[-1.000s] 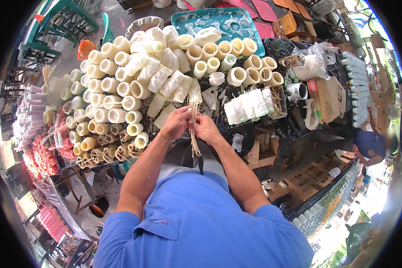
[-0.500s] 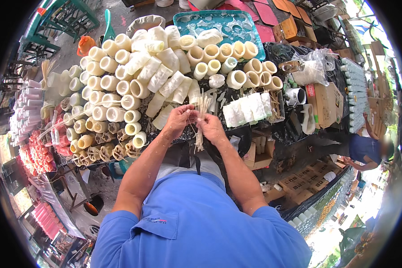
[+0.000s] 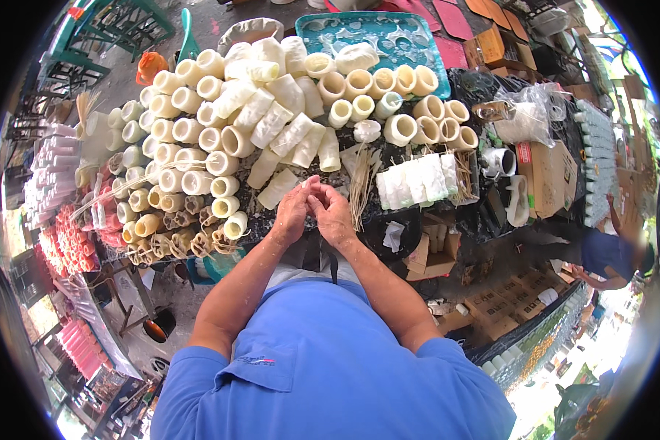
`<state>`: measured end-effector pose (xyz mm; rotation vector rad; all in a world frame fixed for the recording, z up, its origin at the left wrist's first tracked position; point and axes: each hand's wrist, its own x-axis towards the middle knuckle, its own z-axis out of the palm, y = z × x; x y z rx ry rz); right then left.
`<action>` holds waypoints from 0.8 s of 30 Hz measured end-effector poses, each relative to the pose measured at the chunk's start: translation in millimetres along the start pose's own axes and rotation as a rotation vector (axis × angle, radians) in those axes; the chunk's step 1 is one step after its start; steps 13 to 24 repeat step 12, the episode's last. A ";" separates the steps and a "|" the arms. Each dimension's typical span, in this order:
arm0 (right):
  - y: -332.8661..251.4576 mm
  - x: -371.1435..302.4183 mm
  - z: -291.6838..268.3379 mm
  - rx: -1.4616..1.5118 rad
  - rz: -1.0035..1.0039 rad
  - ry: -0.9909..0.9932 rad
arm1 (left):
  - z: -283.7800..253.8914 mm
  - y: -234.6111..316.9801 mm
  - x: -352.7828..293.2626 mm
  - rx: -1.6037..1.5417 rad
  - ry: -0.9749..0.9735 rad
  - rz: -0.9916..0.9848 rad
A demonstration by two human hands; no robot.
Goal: The person inserts wicks into cylindrical white wax candle bodies and stacks them on a work table. The person handles the candle bodies and wicks by hand, repeatedly picking up a candle, inserting a wick, and placing the finished unit on a growing pile.
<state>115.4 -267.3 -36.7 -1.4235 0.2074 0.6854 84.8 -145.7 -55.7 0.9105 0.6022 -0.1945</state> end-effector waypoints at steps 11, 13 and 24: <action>-6.8 1.4 -49.6 -0.628 -0.058 0.004 | -44.4 -2.5 1.2 1.870 0.409 0.276; -4.4 2.5 -53.0 -0.627 -0.063 0.015 | -52.2 -6.1 7.8 1.947 0.390 0.235; -4.4 2.5 -53.0 -0.627 -0.063 0.015 | -52.2 -6.1 7.8 1.947 0.390 0.235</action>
